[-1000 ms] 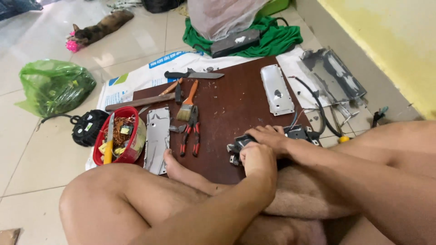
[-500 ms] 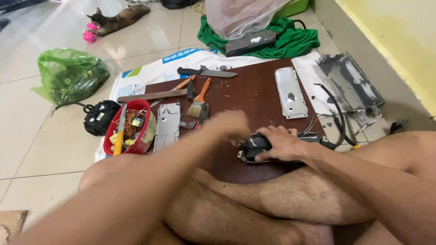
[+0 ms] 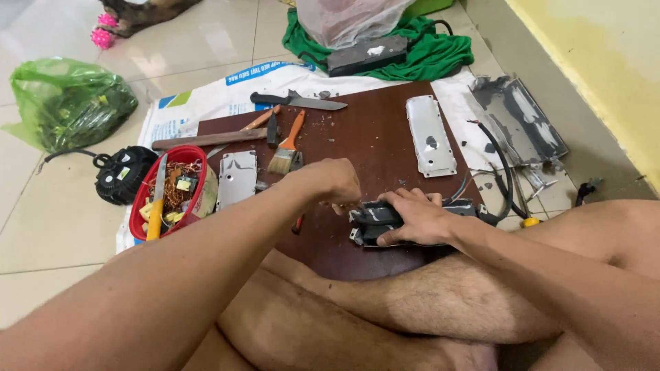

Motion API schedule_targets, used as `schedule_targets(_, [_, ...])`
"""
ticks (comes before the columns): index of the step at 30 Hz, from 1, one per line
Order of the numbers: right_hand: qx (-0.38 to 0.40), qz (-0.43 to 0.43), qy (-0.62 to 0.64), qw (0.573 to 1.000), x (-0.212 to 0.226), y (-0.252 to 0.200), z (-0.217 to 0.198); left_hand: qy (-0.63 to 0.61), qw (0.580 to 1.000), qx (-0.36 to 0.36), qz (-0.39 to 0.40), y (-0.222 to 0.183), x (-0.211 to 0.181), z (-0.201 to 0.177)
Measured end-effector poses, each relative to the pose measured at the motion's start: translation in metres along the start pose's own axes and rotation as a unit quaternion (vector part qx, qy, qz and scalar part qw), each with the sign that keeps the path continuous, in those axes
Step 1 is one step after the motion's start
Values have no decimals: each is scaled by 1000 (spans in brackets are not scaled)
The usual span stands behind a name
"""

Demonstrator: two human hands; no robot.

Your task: The person sits on the floor and uses a screwdriver and pliers to disassemble a black electronic device. They remove screws, pry open the casing, and extract internal components, placing them on the work surface.

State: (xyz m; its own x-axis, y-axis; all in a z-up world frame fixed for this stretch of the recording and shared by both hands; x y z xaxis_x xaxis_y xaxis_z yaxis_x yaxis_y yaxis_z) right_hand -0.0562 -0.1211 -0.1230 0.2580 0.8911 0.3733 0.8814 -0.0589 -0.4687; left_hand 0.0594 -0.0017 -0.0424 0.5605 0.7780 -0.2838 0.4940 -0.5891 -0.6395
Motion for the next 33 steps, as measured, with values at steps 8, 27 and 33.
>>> schedule_targets(8, [-4,12,-5,1000,-4,6,3,60,998,2,-1,8,-23,0])
schedule_targets(27, [-4,2,-31,1000,-9,28,9,138,973,-182,37,-3,-55,73])
schedule_targets(33, [-17,-28,13,999,-30,31,19,253,951,-175,-34,16,-106,141])
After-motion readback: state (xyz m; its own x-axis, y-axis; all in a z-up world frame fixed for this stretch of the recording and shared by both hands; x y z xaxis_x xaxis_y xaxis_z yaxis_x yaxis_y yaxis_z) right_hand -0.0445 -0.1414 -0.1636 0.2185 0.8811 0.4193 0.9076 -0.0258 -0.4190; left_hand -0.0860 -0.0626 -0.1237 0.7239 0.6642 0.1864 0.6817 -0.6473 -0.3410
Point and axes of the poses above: each hand's wrist, its own y-axis towards the middle knuckle, its own z-axis out of the palm, x = y × z, the point moved 7 cm from there along y, towards the middle knuckle
